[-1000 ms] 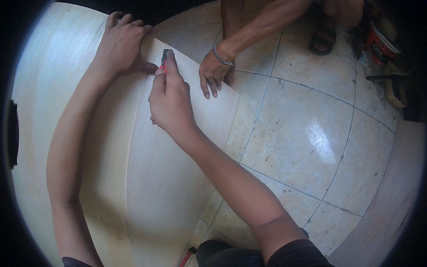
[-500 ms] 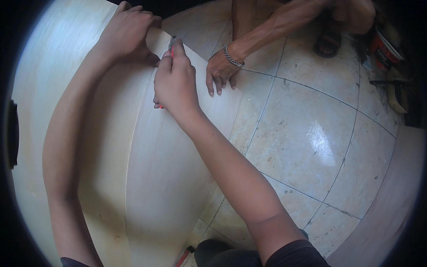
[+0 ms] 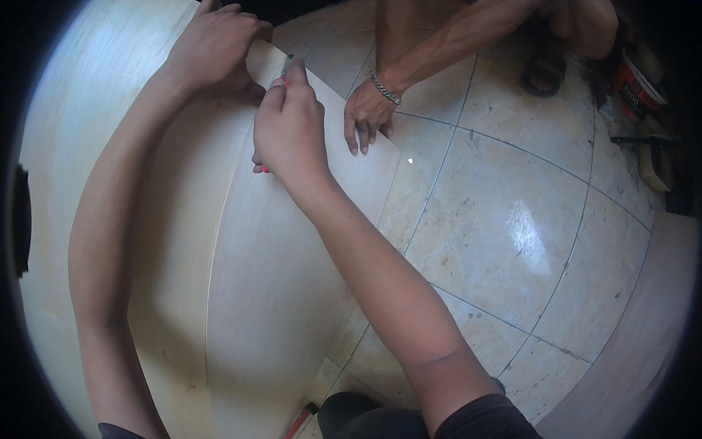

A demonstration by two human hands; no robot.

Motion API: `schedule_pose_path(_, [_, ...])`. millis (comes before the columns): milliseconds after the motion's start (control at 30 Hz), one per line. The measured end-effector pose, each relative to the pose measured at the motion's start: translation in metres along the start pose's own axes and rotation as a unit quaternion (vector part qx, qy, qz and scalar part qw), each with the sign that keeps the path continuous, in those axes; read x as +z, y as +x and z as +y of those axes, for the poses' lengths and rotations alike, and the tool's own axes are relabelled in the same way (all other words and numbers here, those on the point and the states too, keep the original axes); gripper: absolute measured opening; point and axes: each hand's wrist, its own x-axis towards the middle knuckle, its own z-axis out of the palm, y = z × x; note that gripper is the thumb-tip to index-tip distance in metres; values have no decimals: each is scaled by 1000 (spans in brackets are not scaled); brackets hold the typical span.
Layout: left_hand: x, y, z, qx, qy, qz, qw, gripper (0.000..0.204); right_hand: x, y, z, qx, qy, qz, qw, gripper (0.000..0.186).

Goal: The person sits on the floor and uses a clamp to secure a large sheet of plywood against a wall. They then use a utility knife to score and cut along the edge of the plywood, with another person assisting by holding the sheet steady.

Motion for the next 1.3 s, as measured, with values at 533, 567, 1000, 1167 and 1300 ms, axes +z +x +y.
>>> schedule_pose_path(533, [1,4,-2,-8,8,-14,1000,71,0,9,7,-38,16,1,999,60])
schedule_pose_path(567, [-2,4,-2,-7,3,-20,1000,70,-1,11,8,-47,12,2,999,60])
schedule_pose_path(1000, [-2,-3,1,1,21,3,1000,69,-2,11,6,-40,32,-20,998,60])
schedule_pose_path(1167, [-4,-1,-1,13,8,-11,1000,60,-3,12,5,-33,41,-16,998,59])
schedule_pose_path(1300, [15,8,-7,-10,10,10,1000,33,-6,12,1,-18,40,-23,999,58])
